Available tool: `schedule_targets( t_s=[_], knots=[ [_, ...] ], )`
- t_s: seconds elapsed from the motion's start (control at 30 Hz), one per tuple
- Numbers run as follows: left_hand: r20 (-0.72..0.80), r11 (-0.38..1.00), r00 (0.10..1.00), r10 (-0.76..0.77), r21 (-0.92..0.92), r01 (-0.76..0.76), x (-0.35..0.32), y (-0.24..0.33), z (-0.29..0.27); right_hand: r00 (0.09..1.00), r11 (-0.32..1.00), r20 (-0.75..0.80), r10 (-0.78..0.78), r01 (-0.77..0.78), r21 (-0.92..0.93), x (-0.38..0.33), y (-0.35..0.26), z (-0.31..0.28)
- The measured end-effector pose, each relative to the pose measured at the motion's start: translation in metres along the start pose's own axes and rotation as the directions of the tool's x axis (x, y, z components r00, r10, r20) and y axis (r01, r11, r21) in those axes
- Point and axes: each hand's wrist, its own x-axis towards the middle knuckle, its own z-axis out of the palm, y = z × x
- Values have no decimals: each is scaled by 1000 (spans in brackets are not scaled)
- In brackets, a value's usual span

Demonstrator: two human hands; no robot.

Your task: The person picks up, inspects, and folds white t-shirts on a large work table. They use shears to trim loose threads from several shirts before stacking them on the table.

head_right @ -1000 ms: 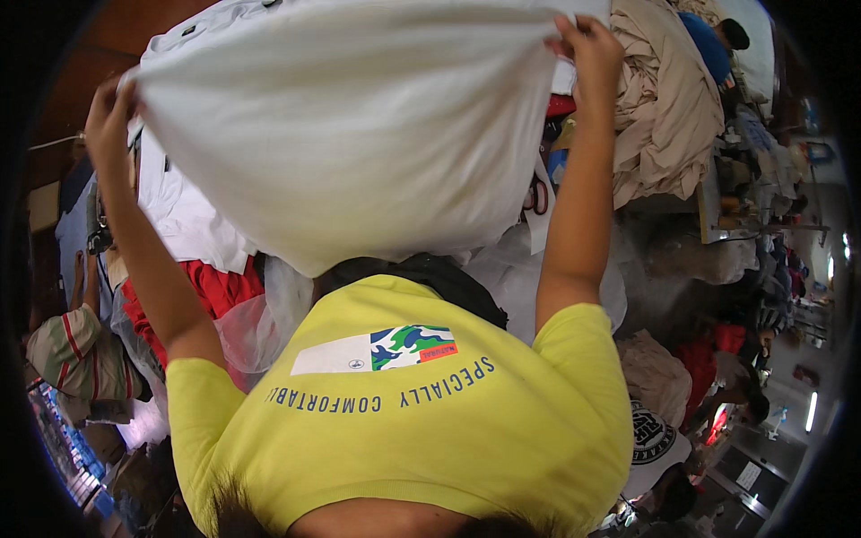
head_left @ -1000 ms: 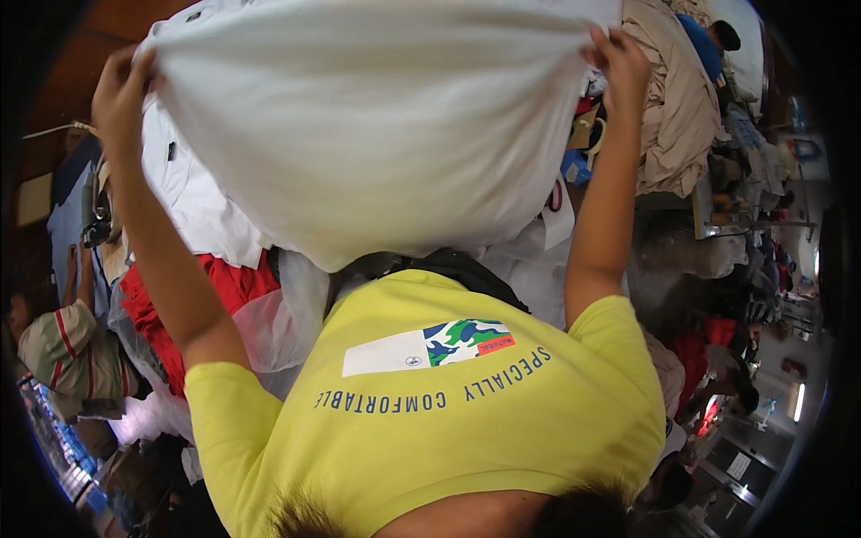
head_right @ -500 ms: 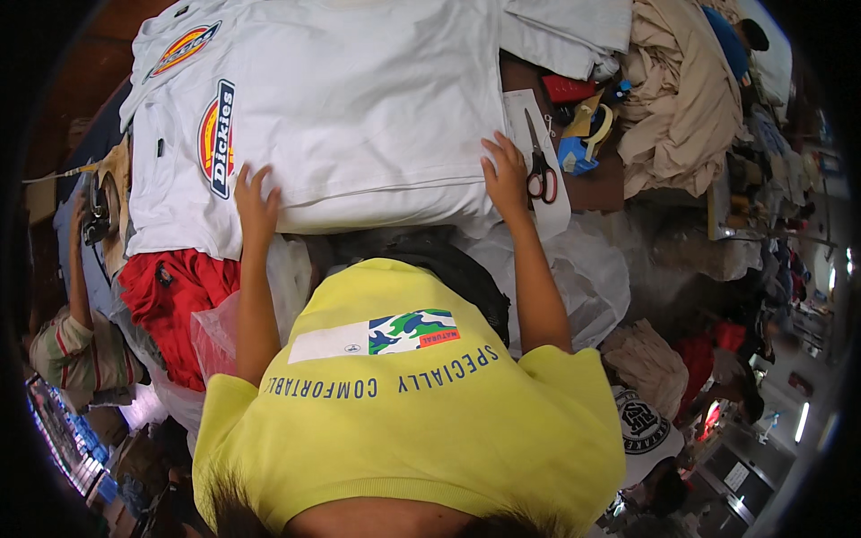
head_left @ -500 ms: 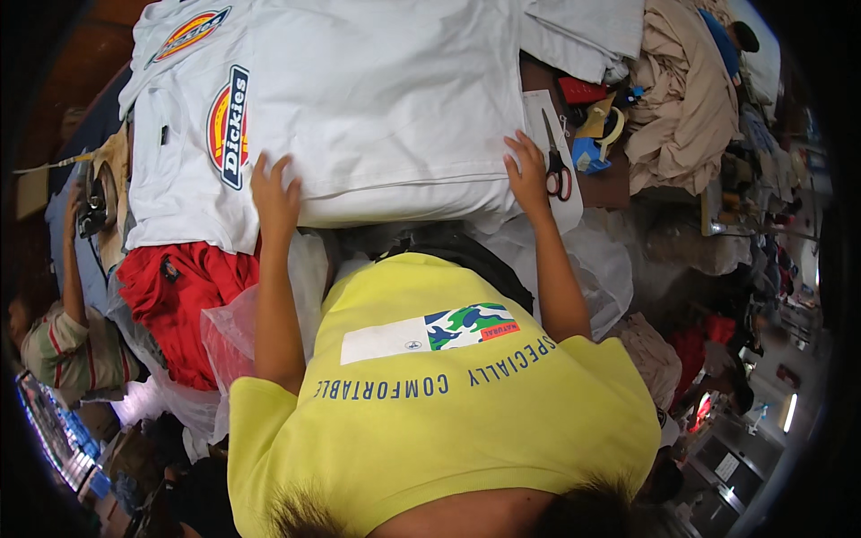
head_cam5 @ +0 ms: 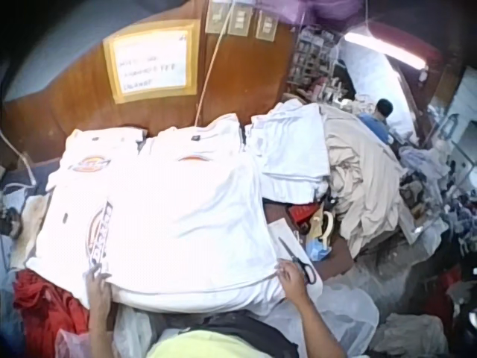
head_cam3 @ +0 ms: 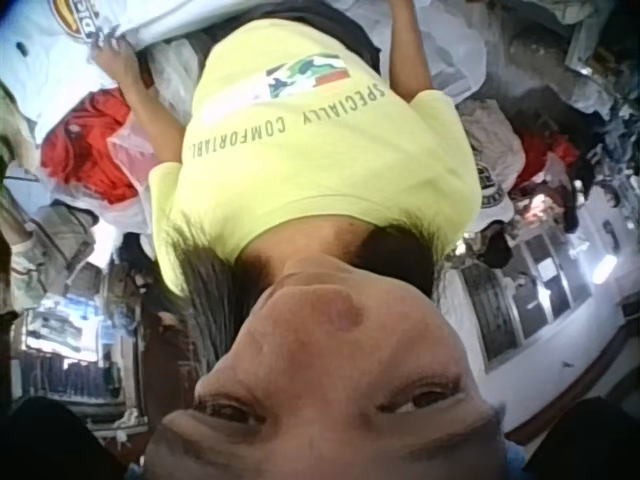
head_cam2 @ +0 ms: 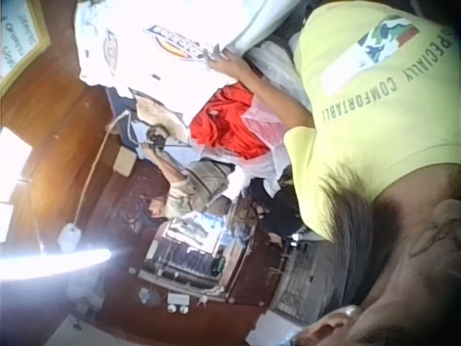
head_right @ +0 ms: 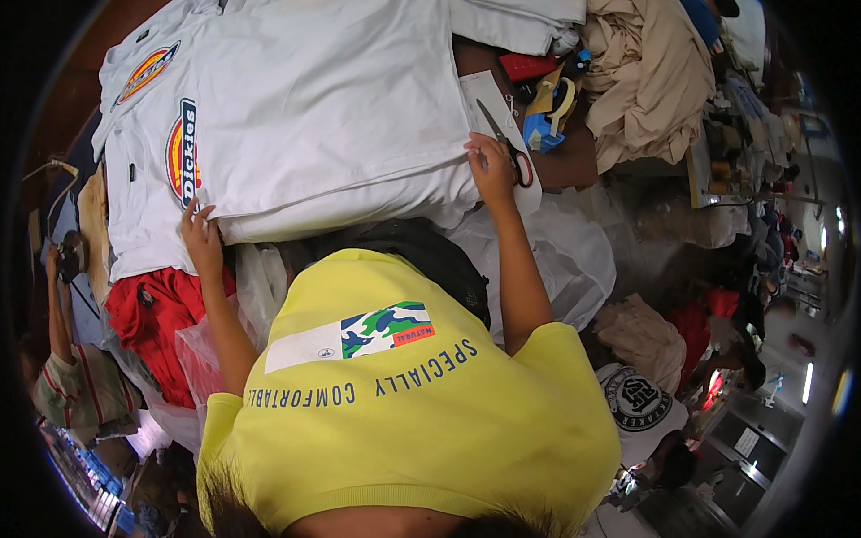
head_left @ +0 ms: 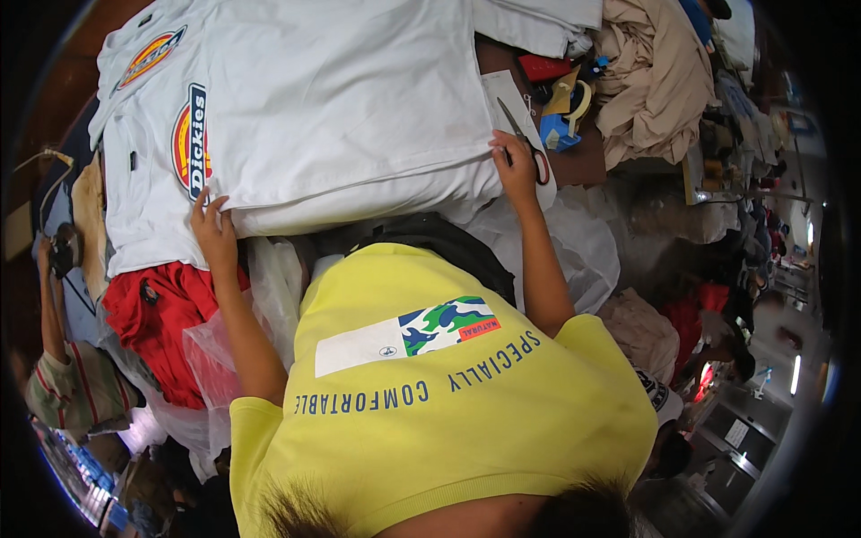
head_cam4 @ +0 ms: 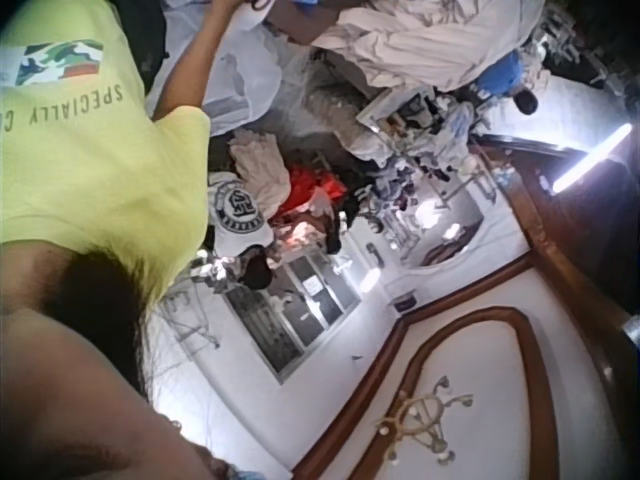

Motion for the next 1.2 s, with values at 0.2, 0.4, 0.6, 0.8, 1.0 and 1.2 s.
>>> schedule_targets(
  t_s=[0.2,0.4,0.6,0.8,1.0,1.2],
  knots=[
    [3,979,988,-151,-136,150,46,-18,2,976,973,-47,214,-217,-77,42,12,20],
    [-243,964,970,24,261,41,55,6,27,988,903,-141,-61,-6,-429,46,-3,36],
    [102,913,908,405,-92,-397,11,121,100,900,830,255,-353,427,-358,27,-69,78],
    [326,917,872,366,33,-397,-9,130,114,929,892,321,-181,293,-345,11,-54,81],
    [217,917,958,186,313,-249,-8,72,79,966,829,224,-131,230,-510,-6,-32,52],
    [97,937,993,63,336,-92,-8,28,54,984,901,114,-139,173,-397,-18,-14,50]
  ],
)
